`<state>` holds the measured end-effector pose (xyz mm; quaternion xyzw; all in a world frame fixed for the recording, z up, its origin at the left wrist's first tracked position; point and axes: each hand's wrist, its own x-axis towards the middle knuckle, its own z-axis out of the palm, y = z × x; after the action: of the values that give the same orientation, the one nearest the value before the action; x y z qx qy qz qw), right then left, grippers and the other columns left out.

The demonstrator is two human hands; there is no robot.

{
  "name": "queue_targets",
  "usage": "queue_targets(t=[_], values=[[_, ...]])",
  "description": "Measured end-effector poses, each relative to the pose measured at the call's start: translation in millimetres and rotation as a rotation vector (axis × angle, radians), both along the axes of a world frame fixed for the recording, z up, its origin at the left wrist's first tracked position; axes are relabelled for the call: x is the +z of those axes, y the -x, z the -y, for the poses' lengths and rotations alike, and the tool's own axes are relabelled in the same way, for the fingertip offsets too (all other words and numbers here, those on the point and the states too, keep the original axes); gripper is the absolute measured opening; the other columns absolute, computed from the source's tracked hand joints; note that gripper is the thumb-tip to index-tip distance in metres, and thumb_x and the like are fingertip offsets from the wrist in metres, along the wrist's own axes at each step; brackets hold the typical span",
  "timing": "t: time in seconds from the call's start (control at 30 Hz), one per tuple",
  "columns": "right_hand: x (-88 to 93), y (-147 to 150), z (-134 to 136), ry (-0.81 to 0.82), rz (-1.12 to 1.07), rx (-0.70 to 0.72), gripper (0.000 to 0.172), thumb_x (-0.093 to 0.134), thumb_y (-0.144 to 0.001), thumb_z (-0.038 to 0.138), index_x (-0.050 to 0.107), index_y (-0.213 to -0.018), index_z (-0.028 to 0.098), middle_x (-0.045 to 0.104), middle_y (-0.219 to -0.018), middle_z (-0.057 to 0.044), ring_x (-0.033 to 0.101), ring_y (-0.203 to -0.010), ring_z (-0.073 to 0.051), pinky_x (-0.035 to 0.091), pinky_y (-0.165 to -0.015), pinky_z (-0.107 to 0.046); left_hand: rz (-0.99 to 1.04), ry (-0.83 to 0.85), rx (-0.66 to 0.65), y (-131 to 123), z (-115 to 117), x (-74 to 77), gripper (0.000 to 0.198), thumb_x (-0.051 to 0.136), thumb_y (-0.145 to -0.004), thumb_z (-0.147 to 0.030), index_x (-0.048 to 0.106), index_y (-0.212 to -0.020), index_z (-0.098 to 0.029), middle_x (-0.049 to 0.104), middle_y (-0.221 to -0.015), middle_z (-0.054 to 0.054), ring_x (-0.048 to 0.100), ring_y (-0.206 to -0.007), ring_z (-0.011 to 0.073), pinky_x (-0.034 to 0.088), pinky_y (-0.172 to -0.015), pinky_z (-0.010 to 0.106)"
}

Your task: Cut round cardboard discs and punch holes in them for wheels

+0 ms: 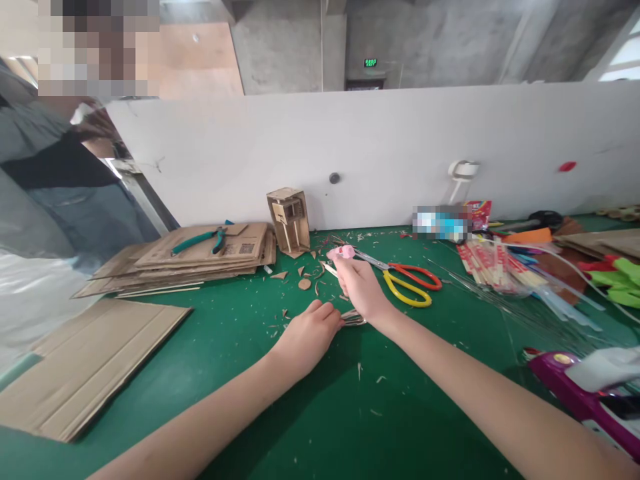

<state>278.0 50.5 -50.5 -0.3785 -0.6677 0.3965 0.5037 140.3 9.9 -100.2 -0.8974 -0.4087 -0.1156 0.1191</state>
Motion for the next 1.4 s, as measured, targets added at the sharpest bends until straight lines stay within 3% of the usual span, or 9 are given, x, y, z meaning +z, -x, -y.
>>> queue_targets(t=[0.13, 0.23, 0.33, 0.47, 0.67, 0.93, 1.1, 1.27, 1.4], values=[[16.4, -21.0, 17.1, -0.350, 0.733, 0.072, 0.016, 0.054, -0.085, 0.035, 0.050, -0.077, 0.022, 0.057, -0.077, -0.001, 0.051, -0.073, -0.018, 0.033, -0.060, -0.029, -0.010, -0.026, 0.000, 0.3, 2.5, -0.5, 0.027, 0.038, -0.096, -0.024, 0.063, -0.090, -0.016, 0.064, -0.085, 0.007, 0.055, -0.084, 0.0218, 0.049, -0.071, 0.035], [13.9, -35.1, 26.2, -0.200, 0.986, 0.213, 0.023, 0.042, -0.091, 0.035, 0.053, -0.077, 0.021, 0.062, -0.087, -0.006, 0.057, -0.082, -0.022, 0.039, -0.064, -0.032, -0.014, -0.071, 0.049, -0.4, 8.3, -0.5, 0.028, 0.037, -0.096, -0.025, 0.063, -0.091, -0.016, 0.064, -0.084, 0.008, 0.056, -0.082, 0.0225, 0.047, -0.068, 0.036], [2.7, -43.1, 30.2, -0.112, 1.007, 0.276, 0.023, 0.038, -0.094, 0.031, 0.057, -0.086, 0.020, 0.065, -0.094, -0.008, 0.060, -0.087, -0.024, 0.045, -0.069, -0.035, 0.010, -0.077, 0.074, -1.7, 14.2, 2.0, 0.029, 0.037, -0.096, -0.028, 0.062, -0.099, -0.015, 0.063, -0.085, 0.008, 0.057, -0.082, 0.0233, 0.045, -0.068, 0.037], [-12.3, -48.2, 31.2, -0.284, 1.003, 0.253, 0.024, 0.037, -0.095, 0.020, 0.061, -0.095, 0.018, 0.066, -0.098, -0.010, 0.061, -0.093, -0.024, 0.047, -0.077, -0.038, 0.123, -0.002, 0.065, 3.5, 15.5, 8.9, 0.026, 0.044, -0.092, -0.033, 0.060, -0.104, -0.017, 0.064, -0.091, 0.008, 0.057, -0.087, 0.0245, 0.045, -0.074, 0.041], [-22.1, -57.1, 26.5, -0.406, 0.778, 0.078, 0.023, 0.043, -0.095, 0.018, 0.060, -0.110, 0.019, 0.064, -0.111, -0.009, 0.059, -0.104, -0.023, 0.048, -0.087, -0.039, 0.490, 0.125, -0.005, 34.8, 0.8, 17.7, 0.052, 0.054, -0.085, -0.036, 0.044, -0.131, -0.014, 0.055, -0.123, 0.016, 0.053, -0.111, 0.0257, 0.046, -0.092, 0.043], [-26.3, -57.0, 28.9, -0.351, 0.556, 0.031, 0.020, 0.044, -0.094, 0.022, 0.058, -0.108, 0.021, 0.066, -0.108, -0.008, 0.063, -0.097, -0.021, 0.050, -0.082, -0.037, 0.963, 0.612, 0.058, 46.5, -14.3, 26.6, 0.037, 0.054, -0.085, -0.031, 0.055, -0.118, -0.013, 0.068, -0.087, 0.007, 0.063, -0.068, 0.0143, 0.055, -0.068, 0.033], [-22.2, -55.2, 34.5, -0.181, 0.611, 0.130, 0.027, 0.051, -0.090, 0.029, 0.056, -0.115, 0.020, 0.066, -0.109, -0.010, 0.064, -0.094, -0.021, 0.051, -0.077, -0.034, 0.938, 0.638, 0.029, 44.3, -10.7, 32.7, 0.034, 0.058, -0.082, -0.026, 0.061, -0.113, -0.013, 0.069, -0.087, 0.006, 0.063, -0.069, 0.0138, 0.054, -0.067, 0.031], [-18.6, -51.1, 37.8, -0.279, 0.814, 0.108, 0.027, 0.047, -0.092, 0.042, 0.061, -0.089, 0.019, 0.063, -0.086, -0.007, 0.058, -0.074, -0.018, 0.044, -0.061, -0.031, 0.870, 0.799, -0.090, 50.4, -11.6, 46.5, 0.024, 0.060, -0.081, -0.024, 0.070, -0.101, -0.016, 0.070, -0.084, 0.004, 0.060, -0.069, 0.0120, 0.051, -0.067, 0.028], [-18.4, -49.4, 37.4, -0.351, 0.859, 0.128, 0.032, 0.044, -0.093, 0.047, 0.059, -0.090, 0.018, 0.060, -0.087, -0.006, 0.057, -0.077, -0.019, 0.042, -0.062, -0.031, 0.892, 0.906, -0.075, 55.7, -15.9, 52.3, 0.021, 0.064, -0.079, -0.026, 0.073, -0.094, -0.015, 0.069, -0.077, 0.004, 0.058, -0.064, 0.0107, 0.050, -0.065, 0.026]])
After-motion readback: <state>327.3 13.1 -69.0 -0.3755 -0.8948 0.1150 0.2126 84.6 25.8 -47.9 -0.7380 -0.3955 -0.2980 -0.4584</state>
